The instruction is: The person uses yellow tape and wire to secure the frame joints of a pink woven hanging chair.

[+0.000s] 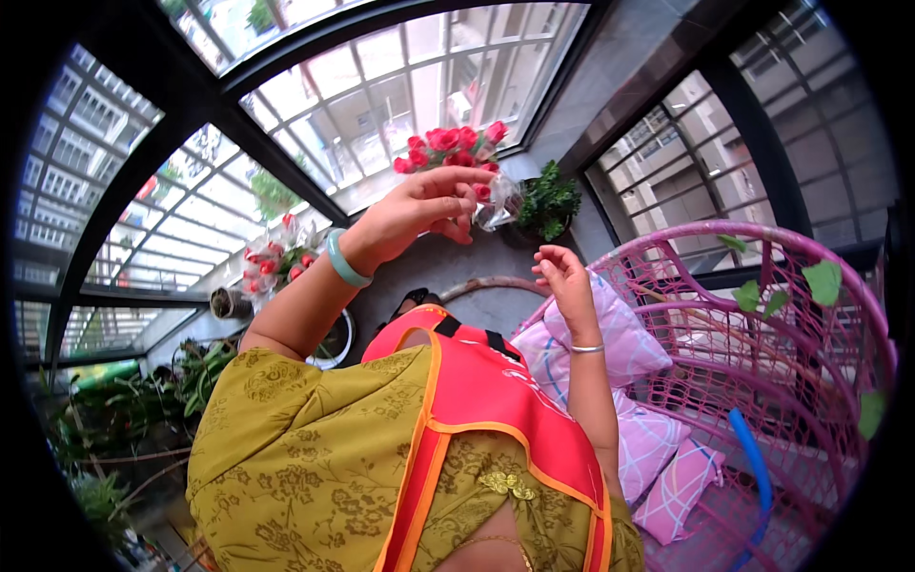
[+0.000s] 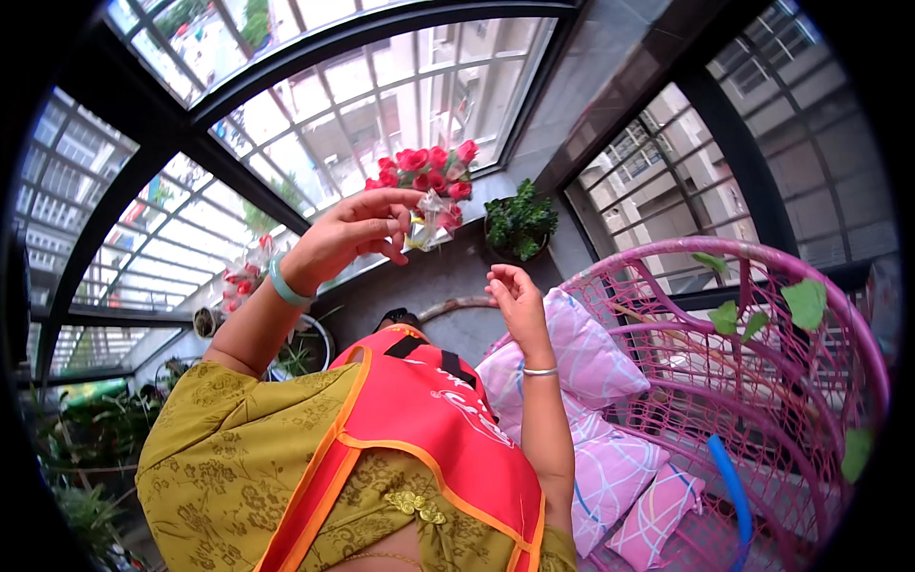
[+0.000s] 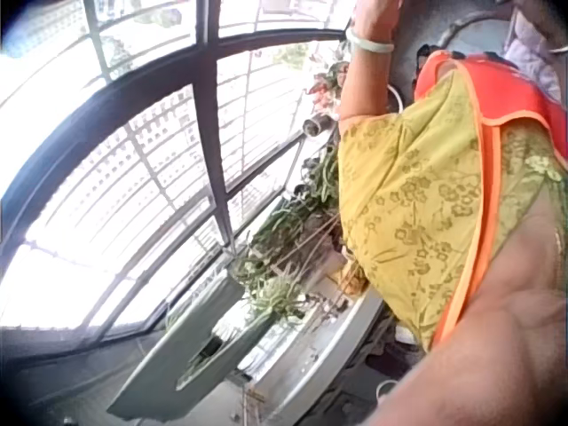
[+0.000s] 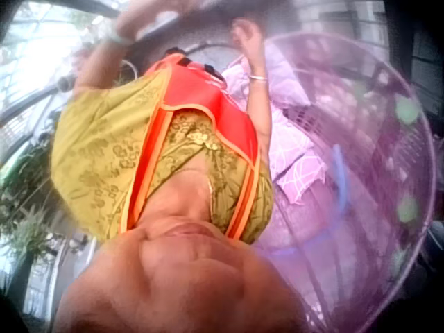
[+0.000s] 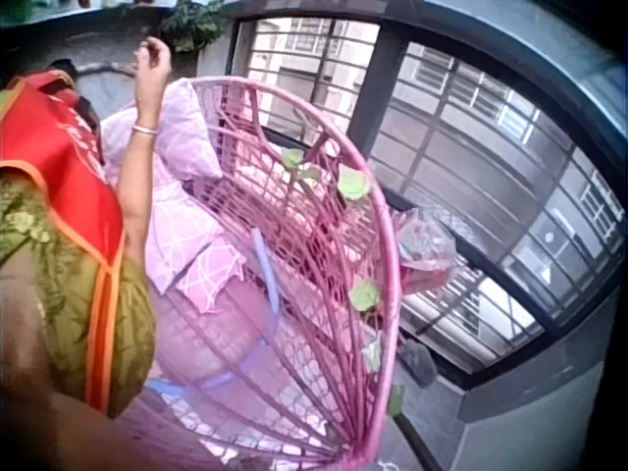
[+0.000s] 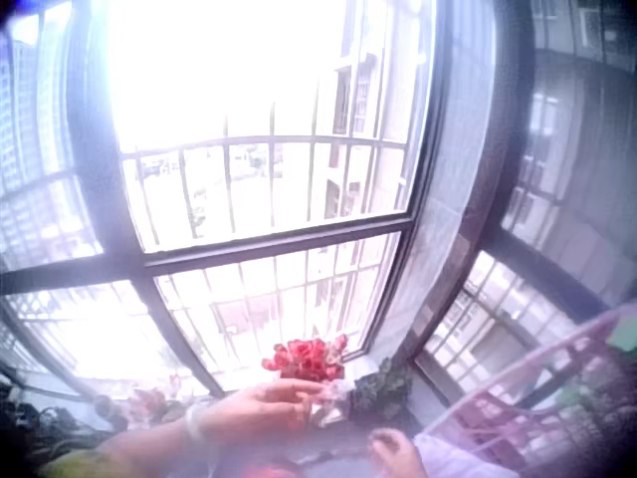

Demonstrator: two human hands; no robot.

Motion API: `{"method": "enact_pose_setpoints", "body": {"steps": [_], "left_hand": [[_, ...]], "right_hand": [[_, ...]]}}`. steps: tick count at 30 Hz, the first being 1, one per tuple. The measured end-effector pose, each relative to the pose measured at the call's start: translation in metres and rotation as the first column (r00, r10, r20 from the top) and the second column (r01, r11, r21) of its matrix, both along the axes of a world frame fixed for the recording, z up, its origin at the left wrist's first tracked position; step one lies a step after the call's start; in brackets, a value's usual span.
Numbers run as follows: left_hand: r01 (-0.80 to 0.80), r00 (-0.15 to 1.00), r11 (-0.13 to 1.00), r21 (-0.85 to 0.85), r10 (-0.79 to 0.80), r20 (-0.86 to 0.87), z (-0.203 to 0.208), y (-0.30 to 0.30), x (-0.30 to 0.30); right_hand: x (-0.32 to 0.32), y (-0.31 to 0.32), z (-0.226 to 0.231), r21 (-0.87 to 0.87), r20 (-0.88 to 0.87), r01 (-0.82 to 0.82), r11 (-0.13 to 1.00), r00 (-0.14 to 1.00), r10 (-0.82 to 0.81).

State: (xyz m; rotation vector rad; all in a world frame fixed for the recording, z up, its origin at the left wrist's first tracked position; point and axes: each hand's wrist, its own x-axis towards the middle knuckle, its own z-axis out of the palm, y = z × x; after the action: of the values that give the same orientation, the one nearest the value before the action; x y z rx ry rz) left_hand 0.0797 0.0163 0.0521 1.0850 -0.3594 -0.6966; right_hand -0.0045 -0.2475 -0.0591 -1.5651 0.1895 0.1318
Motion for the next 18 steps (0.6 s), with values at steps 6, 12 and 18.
{"method": "enact_pose_setpoints", "body": {"steps": [6,12,18], "left_hand": [[0.258,0.957,0.949,-0.184,-0.277,-0.085,0.034,-0.070,0.011],[0.439,0.822,0.797,-0.415,-0.543,-0.172,0.038,-0.127,0.006],[0.453,0.721,0.653,-0.606,-0.669,-0.182,0.029,-0.153,-0.002]], "right_hand": [[-0.012,-0.028,0.089,0.054,0.431,0.130,0.990,0.891,-0.141],[-0.037,-0.041,0.105,0.421,0.466,0.057,0.905,0.843,-0.269],[-0.047,-0.040,0.108,0.378,0.573,0.004,0.926,0.784,-0.237]]}}
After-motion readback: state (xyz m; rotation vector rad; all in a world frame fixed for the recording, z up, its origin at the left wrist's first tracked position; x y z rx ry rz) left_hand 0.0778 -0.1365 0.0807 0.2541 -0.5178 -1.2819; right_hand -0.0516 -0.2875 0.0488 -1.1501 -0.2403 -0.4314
